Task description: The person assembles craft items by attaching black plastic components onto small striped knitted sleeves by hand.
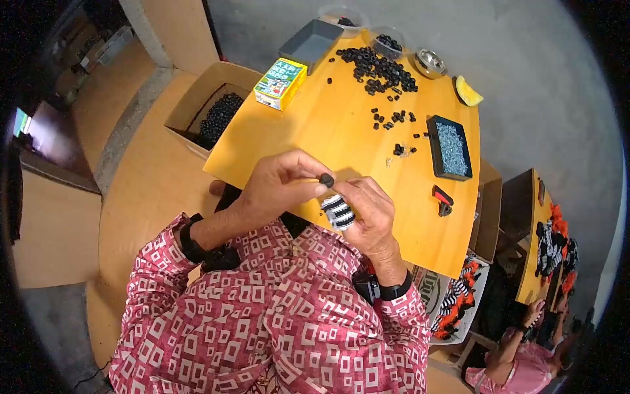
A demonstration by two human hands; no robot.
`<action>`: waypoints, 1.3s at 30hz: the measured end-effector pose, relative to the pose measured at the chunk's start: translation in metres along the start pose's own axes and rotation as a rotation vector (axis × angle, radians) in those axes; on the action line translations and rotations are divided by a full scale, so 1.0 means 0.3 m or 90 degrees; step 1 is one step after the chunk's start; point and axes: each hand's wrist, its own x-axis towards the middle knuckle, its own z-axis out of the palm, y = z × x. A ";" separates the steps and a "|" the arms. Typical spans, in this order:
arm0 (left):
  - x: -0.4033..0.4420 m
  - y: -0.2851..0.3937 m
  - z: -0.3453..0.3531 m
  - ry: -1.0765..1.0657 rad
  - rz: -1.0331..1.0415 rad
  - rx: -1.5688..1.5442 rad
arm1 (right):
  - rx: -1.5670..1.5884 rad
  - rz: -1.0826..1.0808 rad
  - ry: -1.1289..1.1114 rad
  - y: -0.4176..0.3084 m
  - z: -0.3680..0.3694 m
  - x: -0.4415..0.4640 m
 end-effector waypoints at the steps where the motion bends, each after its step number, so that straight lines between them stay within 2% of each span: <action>1: 0.004 -0.010 -0.010 0.005 0.003 0.004 | 0.004 -0.005 -0.001 0.002 -0.002 -0.002; 3: 0.013 -0.015 -0.029 0.035 -0.125 -0.104 | -0.006 0.014 -0.019 0.008 -0.005 -0.005; 7: 0.018 -0.020 -0.046 0.043 -0.138 -0.124 | -0.006 0.024 -0.040 0.010 0.004 -0.006; 10: 0.017 0.001 -0.048 0.039 -0.164 -0.225 | -0.001 0.036 -0.053 0.024 0.006 -0.017; 15: 0.022 0.010 -0.061 0.071 -0.171 -0.191 | -0.006 0.075 -0.067 0.015 0.005 -0.016; 17: 0.018 0.012 -0.055 0.057 -0.177 -0.180 | -0.075 0.009 0.011 0.003 0.007 -0.004; 19: 0.012 -0.004 -0.050 0.041 -0.191 -0.173 | -0.092 -0.016 0.019 -0.001 0.005 0.009; 21: 0.011 -0.027 -0.051 -0.027 -0.195 -0.059 | -0.112 -0.036 0.026 -0.006 0.002 0.020; 25: 0.008 -0.037 -0.041 -0.090 -0.219 0.017 | -0.179 -0.021 -0.071 -0.006 -0.002 0.020; 27: 0.007 -0.042 -0.039 -0.112 -0.181 0.063 | -0.207 -0.067 -0.122 0.007 -0.006 0.007; 29: 0.008 -0.044 -0.038 -0.108 -0.185 0.033 | -0.212 -0.066 -0.123 0.006 -0.006 0.002; 31: 0.009 -0.045 -0.043 -0.121 -0.202 0.099 | -0.226 -0.077 -0.121 0.002 -0.004 0.003; 35: 0.016 -0.040 -0.046 -0.138 -0.215 0.111 | -0.215 -0.085 -0.118 0.007 -0.006 -0.002; 37: 0.015 -0.042 -0.045 -0.139 -0.189 0.200 | -0.197 -0.090 -0.135 0.009 -0.007 -0.004; 39: 0.017 -0.054 -0.038 -0.120 -0.163 0.175 | -0.187 -0.085 -0.130 0.002 -0.003 0.000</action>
